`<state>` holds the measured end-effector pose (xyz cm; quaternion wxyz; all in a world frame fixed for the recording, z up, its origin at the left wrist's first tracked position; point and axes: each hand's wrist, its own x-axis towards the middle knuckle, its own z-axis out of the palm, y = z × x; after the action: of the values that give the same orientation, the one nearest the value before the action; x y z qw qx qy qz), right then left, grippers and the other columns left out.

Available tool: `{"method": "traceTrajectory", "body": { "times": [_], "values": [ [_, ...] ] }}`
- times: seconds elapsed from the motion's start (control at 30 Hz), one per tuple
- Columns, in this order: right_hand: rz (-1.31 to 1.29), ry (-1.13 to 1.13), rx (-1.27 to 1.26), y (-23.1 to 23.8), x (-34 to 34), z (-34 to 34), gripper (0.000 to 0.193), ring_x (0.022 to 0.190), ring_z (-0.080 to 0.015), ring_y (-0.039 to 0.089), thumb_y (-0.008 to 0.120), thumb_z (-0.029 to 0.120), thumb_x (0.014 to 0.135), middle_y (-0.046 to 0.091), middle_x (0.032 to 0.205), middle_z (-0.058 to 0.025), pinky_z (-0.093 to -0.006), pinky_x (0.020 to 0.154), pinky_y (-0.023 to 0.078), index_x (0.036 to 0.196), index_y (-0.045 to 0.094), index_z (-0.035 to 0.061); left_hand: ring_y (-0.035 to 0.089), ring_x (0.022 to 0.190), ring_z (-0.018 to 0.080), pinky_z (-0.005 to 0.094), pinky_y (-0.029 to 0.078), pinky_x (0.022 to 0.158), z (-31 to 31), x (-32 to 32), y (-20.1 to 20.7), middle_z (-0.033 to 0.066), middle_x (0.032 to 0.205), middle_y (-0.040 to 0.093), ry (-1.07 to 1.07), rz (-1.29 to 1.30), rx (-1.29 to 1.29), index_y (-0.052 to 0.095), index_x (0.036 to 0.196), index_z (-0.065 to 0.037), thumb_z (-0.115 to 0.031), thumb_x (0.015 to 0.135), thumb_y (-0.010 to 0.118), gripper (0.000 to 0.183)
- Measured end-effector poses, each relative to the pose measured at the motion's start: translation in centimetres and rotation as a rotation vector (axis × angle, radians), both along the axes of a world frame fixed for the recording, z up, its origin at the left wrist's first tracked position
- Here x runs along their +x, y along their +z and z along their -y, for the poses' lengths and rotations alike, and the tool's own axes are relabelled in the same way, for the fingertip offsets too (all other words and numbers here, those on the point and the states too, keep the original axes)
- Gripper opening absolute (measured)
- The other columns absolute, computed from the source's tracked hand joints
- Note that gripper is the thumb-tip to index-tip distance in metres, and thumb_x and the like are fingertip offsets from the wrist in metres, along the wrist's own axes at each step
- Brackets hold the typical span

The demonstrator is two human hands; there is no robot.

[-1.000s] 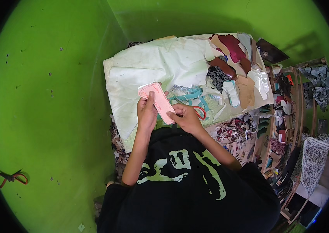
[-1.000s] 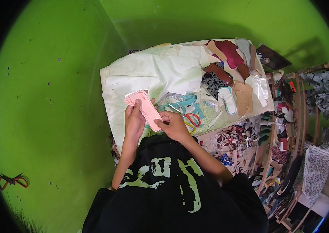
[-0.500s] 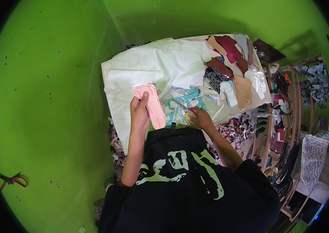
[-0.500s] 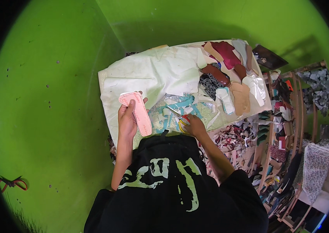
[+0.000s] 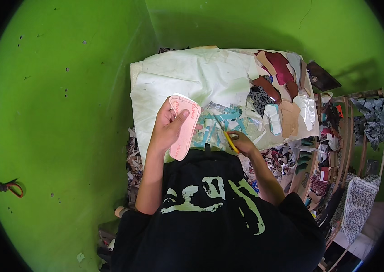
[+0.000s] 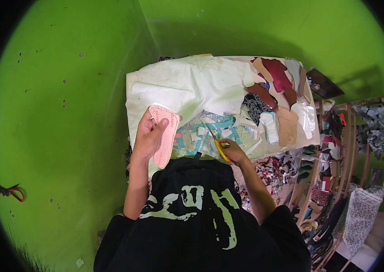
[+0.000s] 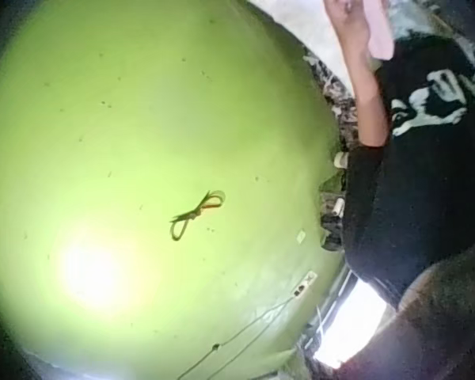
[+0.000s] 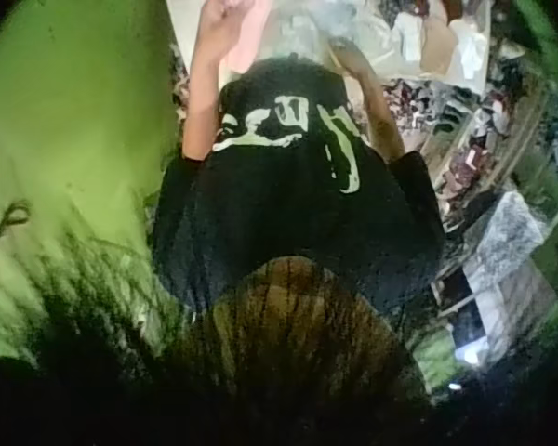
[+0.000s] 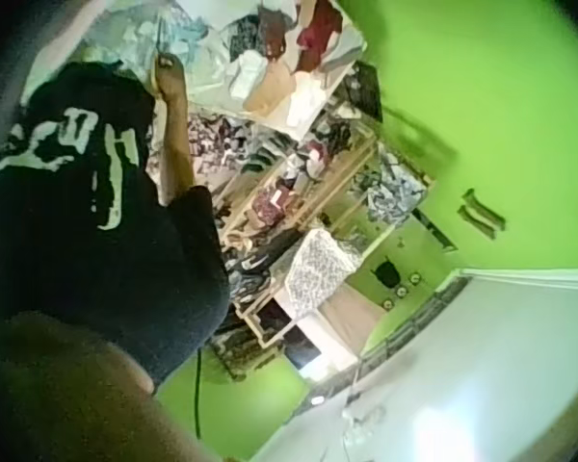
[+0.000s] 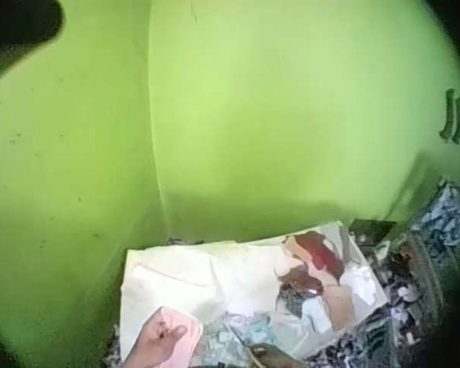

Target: Using scissors to cut out a shoe insole component from a sheet of material.

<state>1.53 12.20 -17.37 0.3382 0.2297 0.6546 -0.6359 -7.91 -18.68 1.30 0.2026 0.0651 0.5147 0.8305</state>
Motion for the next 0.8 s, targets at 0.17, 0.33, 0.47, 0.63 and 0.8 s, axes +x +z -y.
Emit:
{"method": "traceTrajectory", "body": {
  "times": [0.17, 0.33, 0.47, 0.63, 0.8],
  "values": [
    [-0.452, -0.028, -0.068, 12.4, -0.6, 2.3, 0.075, 0.085, -0.0168, 0.061, 0.092, 0.026, 0.061, 0.063, 0.102, -0.0085, -0.0313, 0.069, 0.048, 0.121, 0.05, 0.0069, 0.072, 0.08, 0.0268, 0.0365, 0.062, 0.062, 0.8, 0.4, 1.2, 0.0228, 0.104, 0.067, -0.151, -0.033, 0.035, 0.043, 0.118, 0.001, -0.009, 0.097, 0.055, 0.026],
    [-0.912, 0.423, 0.425, 25.7, -0.7, 5.5, 0.095, 0.075, -0.0287, 0.064, 0.094, 0.05, 0.047, 0.061, 0.085, -0.0139, -0.0372, 0.067, 0.049, 0.116, 0.048, 0.0022, 0.071, 0.08, 0.0279, 0.0424, 0.063, 0.066, 0.7, 1.0, 2.7, 0.0235, 0.102, 0.066, -0.321, -0.092, 0.048, 0.043, 0.113, 0.002, -0.005, 0.096, 0.055, 0.022],
    [-0.928, 0.489, 0.506, 27.9, -0.5, 6.3, 0.096, 0.07, -0.0328, 0.064, 0.091, 0.056, 0.049, 0.061, 0.078, -0.0156, -0.038, 0.064, 0.05, 0.112, 0.049, -0.0013, 0.071, 0.078, 0.0287, 0.0442, 0.063, 0.064, 0.3, 1.2, 3.4, 0.0221, 0.098, 0.065, -0.3, -0.141, 0.112, 0.043, 0.11, 0.002, -0.004, 0.096, 0.055, 0.02],
    [-1.011, 0.471, 0.47, 28.1, -0.1, 6.0, 0.093, 0.058, -0.0313, 0.061, 0.089, 0.059, 0.052, 0.058, 0.068, -0.0117, -0.0371, 0.055, 0.048, 0.108, 0.05, -0.0031, 0.071, 0.077, 0.0284, 0.0453, 0.063, 0.063, 0.2, 1.4, 3.8, 0.021, 0.098, 0.065, -0.359, -0.088, 0.098, 0.043, 0.108, 0.002, -0.005, 0.094, 0.058, 0.021],
    [-0.955, 0.505, 0.47, 28.0, 0.4, 5.7, 0.095, 0.052, -0.024, 0.056, 0.091, 0.061, 0.047, 0.054, 0.064, -0.0078, -0.0329, 0.053, 0.045, 0.107, 0.051, -0.0018, 0.071, 0.074, 0.0271, 0.0373, 0.061, 0.063, -0.1, 1.7, 4.1, 0.0187, 0.096, 0.066, -0.328, -0.101, 0.161, 0.044, 0.106, 0.002, -0.001, 0.095, 0.057, 0.017]
  ]
}}
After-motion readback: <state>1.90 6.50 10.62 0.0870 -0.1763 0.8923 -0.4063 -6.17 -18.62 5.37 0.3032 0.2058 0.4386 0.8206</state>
